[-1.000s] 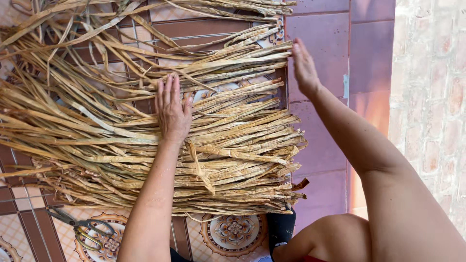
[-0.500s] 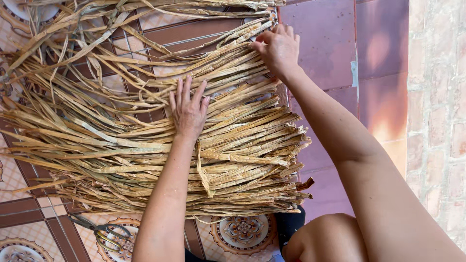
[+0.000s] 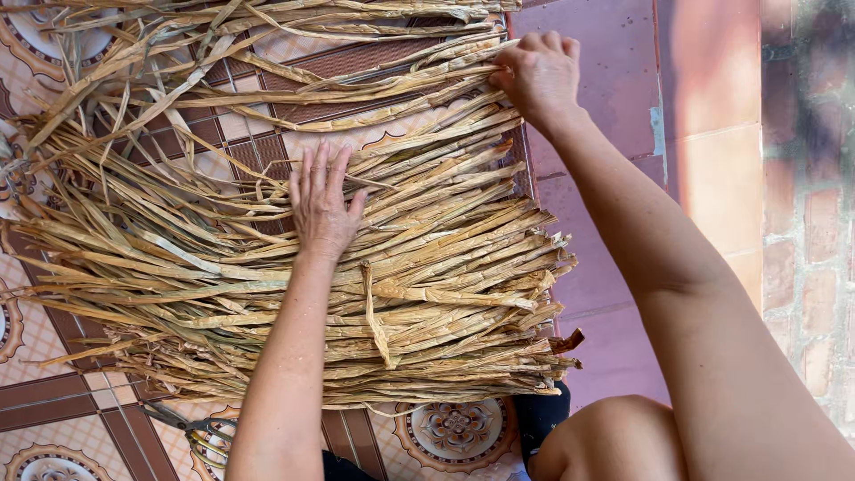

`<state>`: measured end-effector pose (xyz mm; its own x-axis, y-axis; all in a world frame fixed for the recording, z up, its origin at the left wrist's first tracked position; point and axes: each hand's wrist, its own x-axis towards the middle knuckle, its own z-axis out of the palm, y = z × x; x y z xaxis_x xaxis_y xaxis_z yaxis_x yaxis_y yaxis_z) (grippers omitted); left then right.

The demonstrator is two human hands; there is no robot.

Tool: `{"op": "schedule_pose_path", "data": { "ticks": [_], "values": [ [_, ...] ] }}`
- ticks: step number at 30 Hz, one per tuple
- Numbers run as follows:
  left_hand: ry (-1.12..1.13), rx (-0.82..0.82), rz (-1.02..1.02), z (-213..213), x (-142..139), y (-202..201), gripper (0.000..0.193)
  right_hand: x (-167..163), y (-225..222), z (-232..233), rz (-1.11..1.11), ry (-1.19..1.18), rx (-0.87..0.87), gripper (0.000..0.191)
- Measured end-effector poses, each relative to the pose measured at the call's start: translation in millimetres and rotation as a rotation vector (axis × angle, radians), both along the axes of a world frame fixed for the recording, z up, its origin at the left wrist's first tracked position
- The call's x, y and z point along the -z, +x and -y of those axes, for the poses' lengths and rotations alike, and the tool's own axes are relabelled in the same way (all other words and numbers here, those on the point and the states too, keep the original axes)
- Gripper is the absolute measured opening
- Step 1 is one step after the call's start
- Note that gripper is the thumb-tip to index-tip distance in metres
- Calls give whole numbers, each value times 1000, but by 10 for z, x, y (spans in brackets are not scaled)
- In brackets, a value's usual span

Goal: The person washes bundles of dried plant material in a red basin of water, then moves to a tiled area to cut the binding and spread the material on the floor.

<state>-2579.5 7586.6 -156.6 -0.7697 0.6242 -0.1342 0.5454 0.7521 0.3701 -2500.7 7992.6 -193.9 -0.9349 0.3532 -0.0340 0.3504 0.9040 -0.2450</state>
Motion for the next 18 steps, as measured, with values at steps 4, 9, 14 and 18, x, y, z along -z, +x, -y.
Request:
{"op": "schedule_pose_path", "data": {
  "ticks": [4, 9, 14, 18],
  "values": [
    [-109, 90, -41, 93, 30, -176, 75, 48, 398, -12, -365, -515, 204, 58],
    [-134, 53, -222, -240, 221, -515, 70, 195, 358, 275, -182, -1003, 351, 71],
    [-15, -67, -55, -376, 88, -722, 64, -79, 345, 107, -400, -706, 173, 64],
    [252, 37, -69, 18, -207, -294, 37, -513, 799, 364, -267, -456, 171, 37]
  ]
}}
